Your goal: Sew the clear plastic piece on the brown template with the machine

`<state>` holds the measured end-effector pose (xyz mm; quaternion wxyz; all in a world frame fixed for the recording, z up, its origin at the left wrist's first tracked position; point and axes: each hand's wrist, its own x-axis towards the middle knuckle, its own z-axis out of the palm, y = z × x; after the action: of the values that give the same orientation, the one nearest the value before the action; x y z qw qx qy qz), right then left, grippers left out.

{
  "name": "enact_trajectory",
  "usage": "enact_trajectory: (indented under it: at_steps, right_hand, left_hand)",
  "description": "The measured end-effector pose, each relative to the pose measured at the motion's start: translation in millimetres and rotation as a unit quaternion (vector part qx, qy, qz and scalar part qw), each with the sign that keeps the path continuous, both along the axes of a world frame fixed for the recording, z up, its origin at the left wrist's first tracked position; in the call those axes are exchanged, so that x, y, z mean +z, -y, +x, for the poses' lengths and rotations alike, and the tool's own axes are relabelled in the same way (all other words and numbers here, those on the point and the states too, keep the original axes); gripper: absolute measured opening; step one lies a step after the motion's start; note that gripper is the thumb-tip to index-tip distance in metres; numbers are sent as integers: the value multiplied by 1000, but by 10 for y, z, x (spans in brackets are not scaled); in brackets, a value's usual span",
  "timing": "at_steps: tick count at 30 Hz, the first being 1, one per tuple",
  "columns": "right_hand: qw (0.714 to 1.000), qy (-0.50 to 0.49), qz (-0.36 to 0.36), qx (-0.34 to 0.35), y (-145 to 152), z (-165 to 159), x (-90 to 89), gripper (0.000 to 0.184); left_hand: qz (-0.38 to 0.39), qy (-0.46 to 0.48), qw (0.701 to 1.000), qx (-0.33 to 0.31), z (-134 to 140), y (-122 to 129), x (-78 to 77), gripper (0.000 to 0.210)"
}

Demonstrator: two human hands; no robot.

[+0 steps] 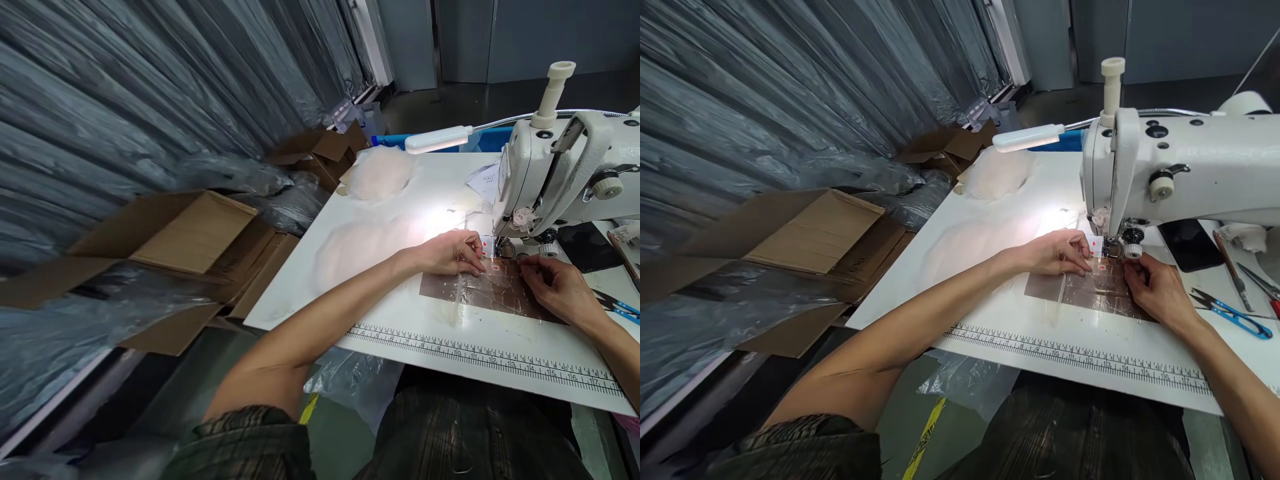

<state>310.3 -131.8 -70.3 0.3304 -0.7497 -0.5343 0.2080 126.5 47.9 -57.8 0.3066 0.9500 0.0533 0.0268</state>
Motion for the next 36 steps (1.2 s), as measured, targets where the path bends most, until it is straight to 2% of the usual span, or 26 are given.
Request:
enact_trajectory:
  at_steps: [5,8,12,16,21,25,27,29,31,34,36]
  right_hand:
    - [1000,2,27,12,35,-26,53,31]
    - [997,-2,45,59,41,-80,114,37]
    - [983,-9,69,167,-10,-191,196,41]
    - [978,41,104,178,-64,-284,235,39]
    - [983,-13,67,168,22,-329,268,34]
    - [984,-117,-7,137,135,-325,241,39]
    - [976,-174,-38,126,129,-326,209,41]
    - [972,-193,-59,121,67,-337,187,39]
    - [980,-144,-84,111,-26,-361,176,33]
    - [993,59,-91,51,-133,-402,148,24]
    - [979,194,-65,15,-150,-419,104,21]
  left_hand:
    - [17,11,1000,-3,-42,98,167,9]
    - [13,16,1000,-14,-69,168,273,14]
    - [11,24,999,-26,-58,225,300,10]
    - [-32,14,999,-17,-46,277,288,12]
    - [-98,50,994,13,-155,290,270,17]
    - [-194,50,978,62,-291,256,285,20]
    - [-207,28,974,86,-295,218,327,26]
    - [-149,13,985,83,-218,146,376,25]
    - [-34,3,998,59,-62,34,398,19]
    - [163,-29,986,6,222,-159,329,15]
    - [276,-7,961,-10,346,-242,238,15]
